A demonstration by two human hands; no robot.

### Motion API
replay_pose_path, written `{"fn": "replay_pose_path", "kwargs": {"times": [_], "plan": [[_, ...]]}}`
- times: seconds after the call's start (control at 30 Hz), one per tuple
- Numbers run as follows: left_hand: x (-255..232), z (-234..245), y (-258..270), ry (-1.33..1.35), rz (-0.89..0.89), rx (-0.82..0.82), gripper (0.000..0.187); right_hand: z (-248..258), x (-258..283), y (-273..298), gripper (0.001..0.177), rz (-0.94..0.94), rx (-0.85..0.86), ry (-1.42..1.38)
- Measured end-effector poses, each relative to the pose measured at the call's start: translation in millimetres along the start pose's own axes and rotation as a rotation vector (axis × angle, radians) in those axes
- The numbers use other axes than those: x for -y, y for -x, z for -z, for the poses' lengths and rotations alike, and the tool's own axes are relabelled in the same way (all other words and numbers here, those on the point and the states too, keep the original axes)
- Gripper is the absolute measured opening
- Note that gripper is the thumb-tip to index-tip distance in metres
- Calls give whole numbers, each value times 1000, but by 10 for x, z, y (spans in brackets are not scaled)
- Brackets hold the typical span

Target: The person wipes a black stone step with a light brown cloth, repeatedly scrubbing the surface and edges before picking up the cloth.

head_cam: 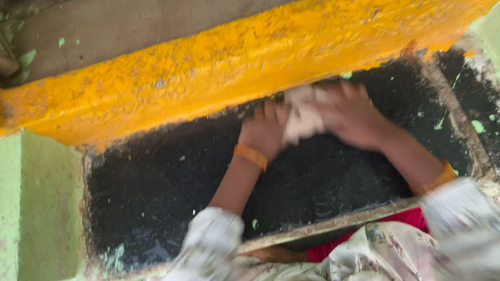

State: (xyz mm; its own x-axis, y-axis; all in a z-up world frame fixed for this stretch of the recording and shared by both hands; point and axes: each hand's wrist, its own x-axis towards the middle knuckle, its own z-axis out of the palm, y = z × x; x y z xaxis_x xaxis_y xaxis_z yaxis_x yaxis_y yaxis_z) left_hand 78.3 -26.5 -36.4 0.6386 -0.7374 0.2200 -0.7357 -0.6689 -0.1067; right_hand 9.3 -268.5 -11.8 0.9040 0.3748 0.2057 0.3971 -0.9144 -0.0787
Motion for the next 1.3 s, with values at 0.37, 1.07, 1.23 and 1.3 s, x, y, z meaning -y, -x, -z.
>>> {"fn": "replay_pose_path", "kwargs": {"times": [0.37, 1.07, 1.23, 1.3], "plan": [[-283, 335, 546, 198, -81, 120, 95, 294, 563, 606, 53, 254, -59, -120], [-451, 363, 1019, 181, -49, 12, 40, -12, 845, 826, 82, 76, -3, -94], [-400, 303, 828, 165, 119, -68, 40, 111, 796, 550, 65, -32, 57, -172], [-540, 336, 994, 148, 75, -95, 34, 207, 950, 739, 69, -49, 106, -105]]}}
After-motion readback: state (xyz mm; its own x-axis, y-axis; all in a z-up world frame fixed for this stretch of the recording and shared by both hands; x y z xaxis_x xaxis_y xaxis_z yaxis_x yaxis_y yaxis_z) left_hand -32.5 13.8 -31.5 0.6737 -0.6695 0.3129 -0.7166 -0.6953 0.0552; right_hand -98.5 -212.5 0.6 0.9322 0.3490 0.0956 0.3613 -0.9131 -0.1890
